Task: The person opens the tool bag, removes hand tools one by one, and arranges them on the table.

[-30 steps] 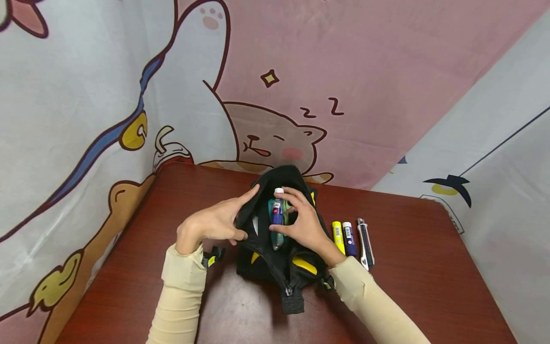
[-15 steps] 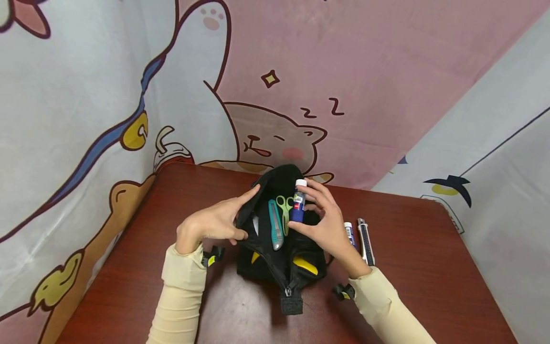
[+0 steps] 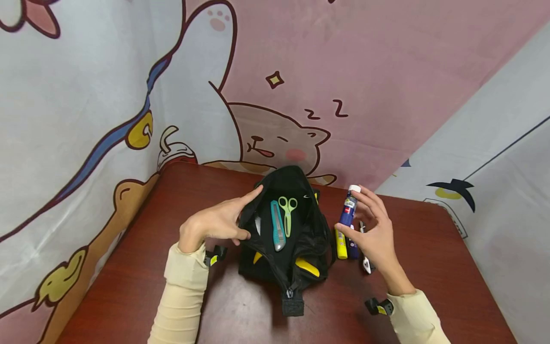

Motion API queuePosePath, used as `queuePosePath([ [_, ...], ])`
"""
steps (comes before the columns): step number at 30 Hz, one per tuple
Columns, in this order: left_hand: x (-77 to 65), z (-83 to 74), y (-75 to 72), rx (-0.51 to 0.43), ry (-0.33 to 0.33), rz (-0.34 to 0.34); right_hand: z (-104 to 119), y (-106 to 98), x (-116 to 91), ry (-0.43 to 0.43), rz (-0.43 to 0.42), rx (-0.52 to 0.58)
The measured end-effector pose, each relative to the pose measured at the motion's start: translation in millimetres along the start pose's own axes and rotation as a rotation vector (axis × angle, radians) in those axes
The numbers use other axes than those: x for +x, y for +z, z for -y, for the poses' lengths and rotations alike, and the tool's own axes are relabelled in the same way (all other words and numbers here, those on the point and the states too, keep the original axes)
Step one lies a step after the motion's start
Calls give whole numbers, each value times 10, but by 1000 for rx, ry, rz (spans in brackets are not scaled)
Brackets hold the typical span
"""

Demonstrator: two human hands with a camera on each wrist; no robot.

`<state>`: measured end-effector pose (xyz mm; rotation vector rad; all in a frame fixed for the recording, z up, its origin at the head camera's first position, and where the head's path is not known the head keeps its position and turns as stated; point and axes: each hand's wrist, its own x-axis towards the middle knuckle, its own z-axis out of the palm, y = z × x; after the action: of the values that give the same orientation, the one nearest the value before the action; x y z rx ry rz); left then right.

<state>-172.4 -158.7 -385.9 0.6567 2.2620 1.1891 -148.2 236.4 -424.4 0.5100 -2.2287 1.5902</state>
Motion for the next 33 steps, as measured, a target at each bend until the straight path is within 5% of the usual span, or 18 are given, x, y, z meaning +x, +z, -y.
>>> queuePosePath([
  [19, 6, 14, 24, -11, 0, -2, -182, -609, -243, 109, -149, -104],
  [33, 7, 8, 24, -11, -10, -6, -297, -936, -425, 127, -131, -245],
])
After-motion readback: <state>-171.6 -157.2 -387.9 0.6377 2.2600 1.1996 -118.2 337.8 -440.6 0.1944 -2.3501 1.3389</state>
